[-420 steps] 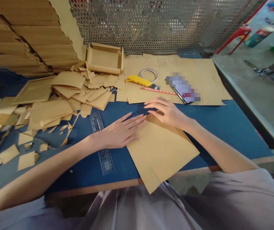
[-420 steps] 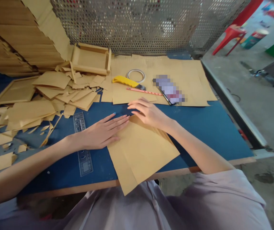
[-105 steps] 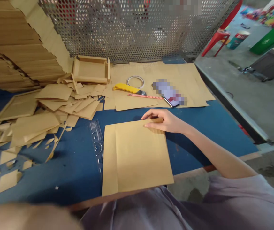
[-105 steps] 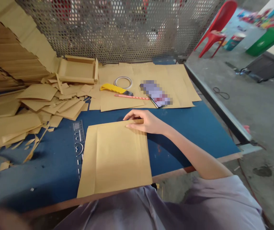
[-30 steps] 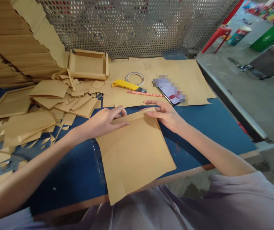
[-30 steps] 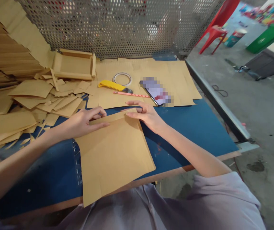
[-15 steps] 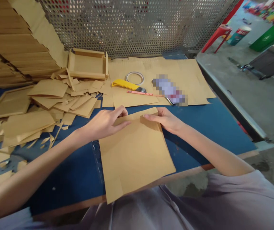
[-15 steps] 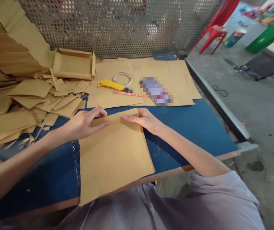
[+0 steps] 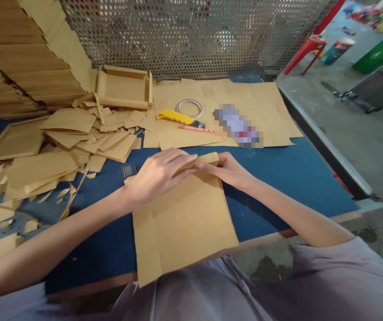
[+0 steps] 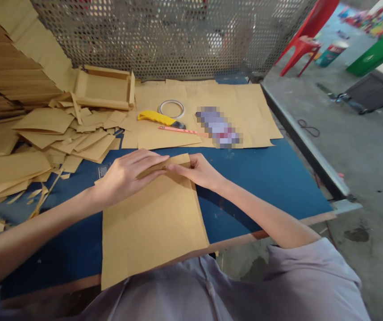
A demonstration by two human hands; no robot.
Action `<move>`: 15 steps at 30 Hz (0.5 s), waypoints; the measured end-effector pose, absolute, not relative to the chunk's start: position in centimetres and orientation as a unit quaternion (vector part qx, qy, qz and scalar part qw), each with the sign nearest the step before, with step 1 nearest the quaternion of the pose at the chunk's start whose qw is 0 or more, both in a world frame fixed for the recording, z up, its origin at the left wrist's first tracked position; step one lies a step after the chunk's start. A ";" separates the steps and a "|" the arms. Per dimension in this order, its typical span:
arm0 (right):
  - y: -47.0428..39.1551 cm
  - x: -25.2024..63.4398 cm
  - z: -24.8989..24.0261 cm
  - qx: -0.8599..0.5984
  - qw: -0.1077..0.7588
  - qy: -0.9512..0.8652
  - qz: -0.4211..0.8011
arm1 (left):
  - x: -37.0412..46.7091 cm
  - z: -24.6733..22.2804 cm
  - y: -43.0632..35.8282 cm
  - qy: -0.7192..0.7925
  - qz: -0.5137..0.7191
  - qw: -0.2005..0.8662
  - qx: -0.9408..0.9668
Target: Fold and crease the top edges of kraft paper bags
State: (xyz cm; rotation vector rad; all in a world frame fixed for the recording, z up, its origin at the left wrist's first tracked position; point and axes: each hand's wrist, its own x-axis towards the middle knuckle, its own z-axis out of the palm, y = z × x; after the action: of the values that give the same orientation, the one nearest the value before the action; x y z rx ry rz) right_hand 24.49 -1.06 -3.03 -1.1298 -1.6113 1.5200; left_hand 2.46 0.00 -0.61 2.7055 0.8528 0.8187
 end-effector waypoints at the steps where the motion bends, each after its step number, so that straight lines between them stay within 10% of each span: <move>1: -1.1 24.5 -2.9 -0.426 0.328 -0.597 0.595 | 2.6 -0.6 -0.1 0.298 0.285 0.119 0.903; 15: -1.2 24.8 -2.6 -0.407 0.357 -0.560 0.627 | 4.0 0.9 0.9 0.350 0.332 0.207 0.851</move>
State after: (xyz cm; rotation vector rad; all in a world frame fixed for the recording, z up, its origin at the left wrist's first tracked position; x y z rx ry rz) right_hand 24.76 -1.18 -2.60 -1.0505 -1.4451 1.6196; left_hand 3.97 0.89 0.88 2.3701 0.9746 0.9245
